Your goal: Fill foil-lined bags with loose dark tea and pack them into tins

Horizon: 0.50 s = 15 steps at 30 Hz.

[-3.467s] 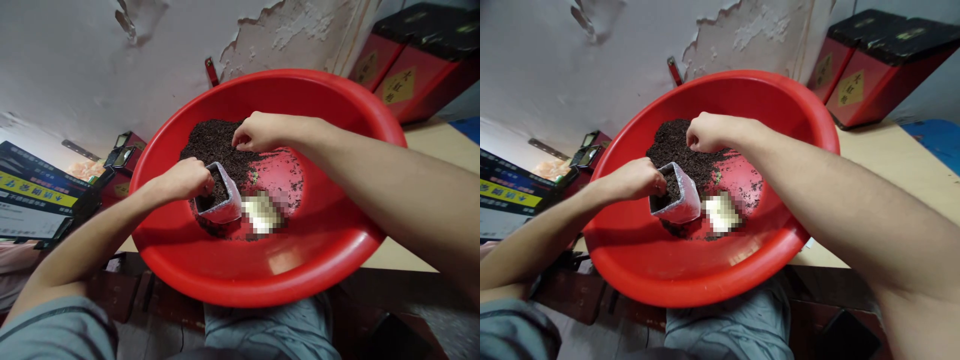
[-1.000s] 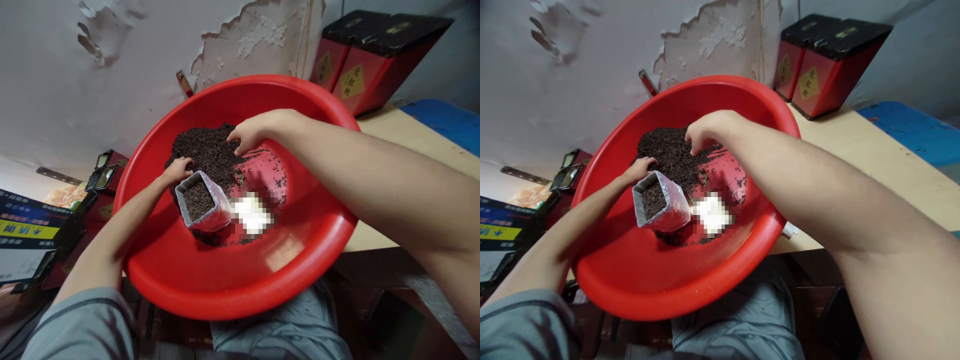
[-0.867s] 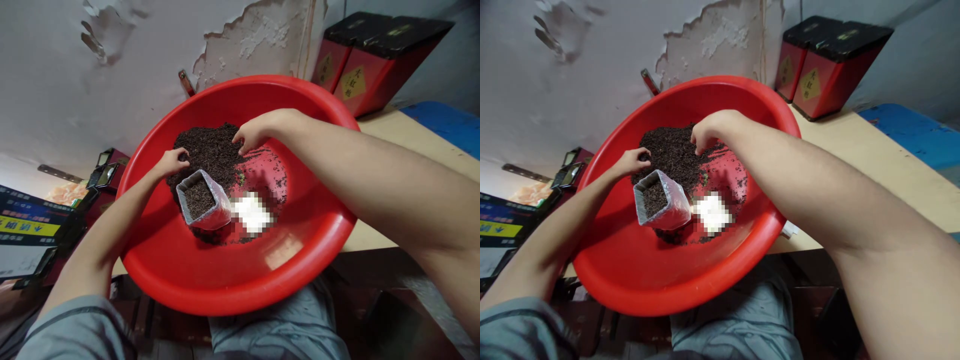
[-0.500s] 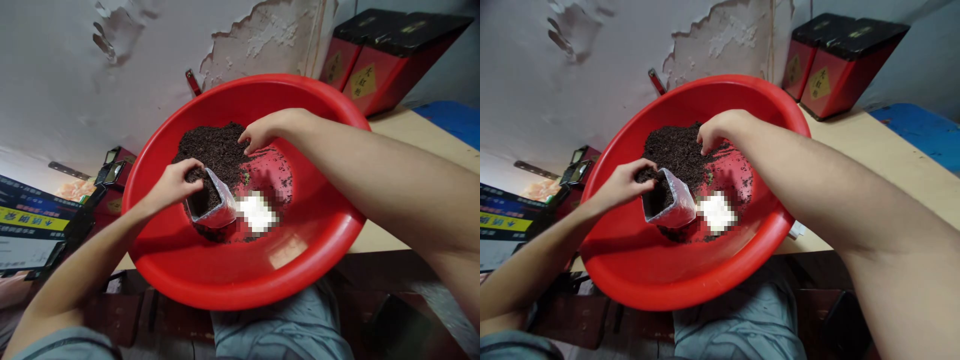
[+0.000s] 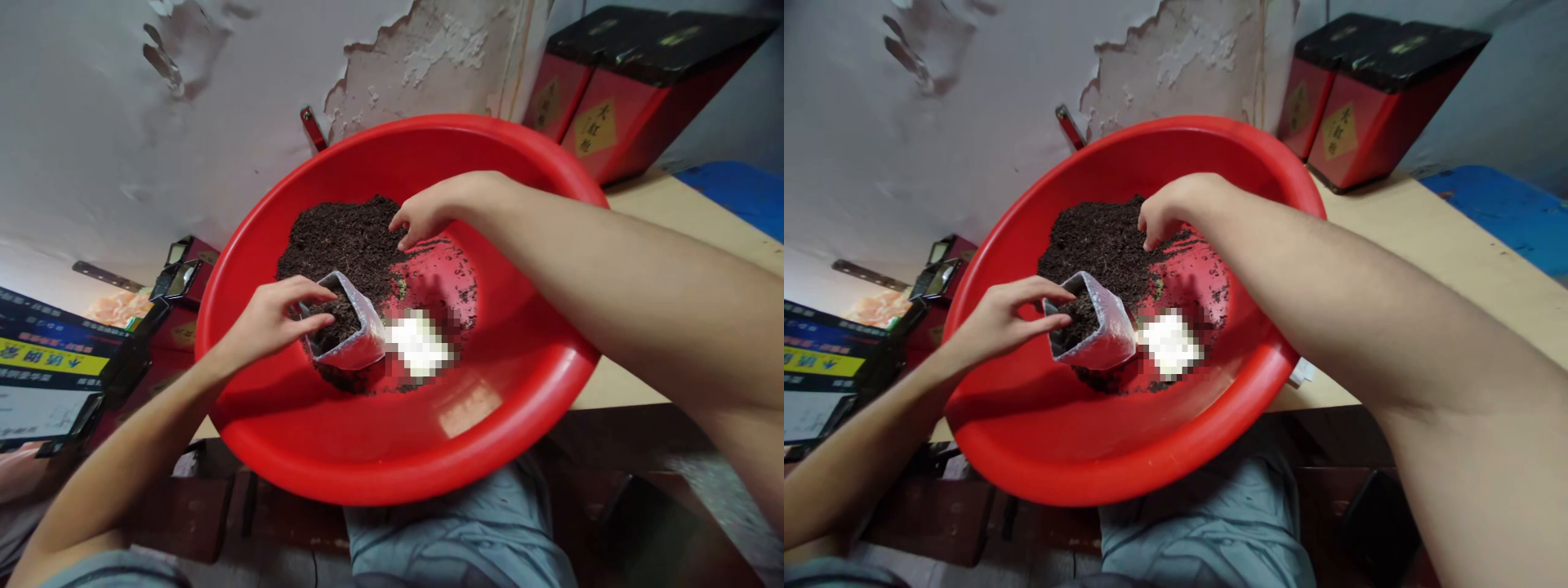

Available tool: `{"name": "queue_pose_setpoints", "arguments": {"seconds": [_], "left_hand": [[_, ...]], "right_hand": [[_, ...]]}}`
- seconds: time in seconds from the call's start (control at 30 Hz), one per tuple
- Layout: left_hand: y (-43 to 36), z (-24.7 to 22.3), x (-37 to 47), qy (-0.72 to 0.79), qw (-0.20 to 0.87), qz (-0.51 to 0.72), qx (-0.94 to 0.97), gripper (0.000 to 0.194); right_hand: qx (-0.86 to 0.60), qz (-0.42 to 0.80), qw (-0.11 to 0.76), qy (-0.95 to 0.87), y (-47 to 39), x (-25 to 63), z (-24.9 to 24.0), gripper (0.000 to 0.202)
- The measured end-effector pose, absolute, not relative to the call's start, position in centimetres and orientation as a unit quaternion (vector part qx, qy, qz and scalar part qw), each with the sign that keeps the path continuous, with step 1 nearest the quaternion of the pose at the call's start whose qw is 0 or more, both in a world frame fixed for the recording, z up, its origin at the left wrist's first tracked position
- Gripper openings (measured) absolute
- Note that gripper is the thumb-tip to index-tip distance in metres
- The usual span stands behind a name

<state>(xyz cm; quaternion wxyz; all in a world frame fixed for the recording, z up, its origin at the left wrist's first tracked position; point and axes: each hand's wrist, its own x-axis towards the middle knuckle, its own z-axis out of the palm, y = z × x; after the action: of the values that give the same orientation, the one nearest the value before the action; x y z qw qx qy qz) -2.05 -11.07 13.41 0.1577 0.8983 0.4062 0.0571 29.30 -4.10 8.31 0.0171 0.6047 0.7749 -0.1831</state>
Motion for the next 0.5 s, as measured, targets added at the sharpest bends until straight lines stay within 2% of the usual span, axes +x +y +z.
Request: {"name": "queue_pose_setpoints", "arguments": {"seconds": [0.13,0.2,0.3,0.43,0.5], "left_hand": [[-7.7,13.6,-2.4,0.467,0.159,0.105,0.863,0.024],[-4.8,12.8,-2.2,0.487,0.151,0.128,0.85,0.031],[-0.1,10.4,-1.6,0.519,0.107,0.118,0.84,0.046],[4.1,6.2,-0.9,0.6,0.056,-0.032,0.797,0.087],[4.7,4.4,-0.5,0.628,0.054,-0.063,0.774,0.096]], "right_hand": [[0.616,-0.205,-0.011,0.76,-4.2,29.3,8.0,0.053],[0.608,-0.201,-0.01,0.768,-4.3,29.2,7.8,0.051],[0.596,-0.187,0.0,0.781,-4.3,29.2,7.7,0.052],[0.595,-0.189,0.03,0.78,-4.5,29.1,8.0,0.053],[0.605,-0.192,0.043,0.772,-4.8,29.0,8.3,0.051]]}}
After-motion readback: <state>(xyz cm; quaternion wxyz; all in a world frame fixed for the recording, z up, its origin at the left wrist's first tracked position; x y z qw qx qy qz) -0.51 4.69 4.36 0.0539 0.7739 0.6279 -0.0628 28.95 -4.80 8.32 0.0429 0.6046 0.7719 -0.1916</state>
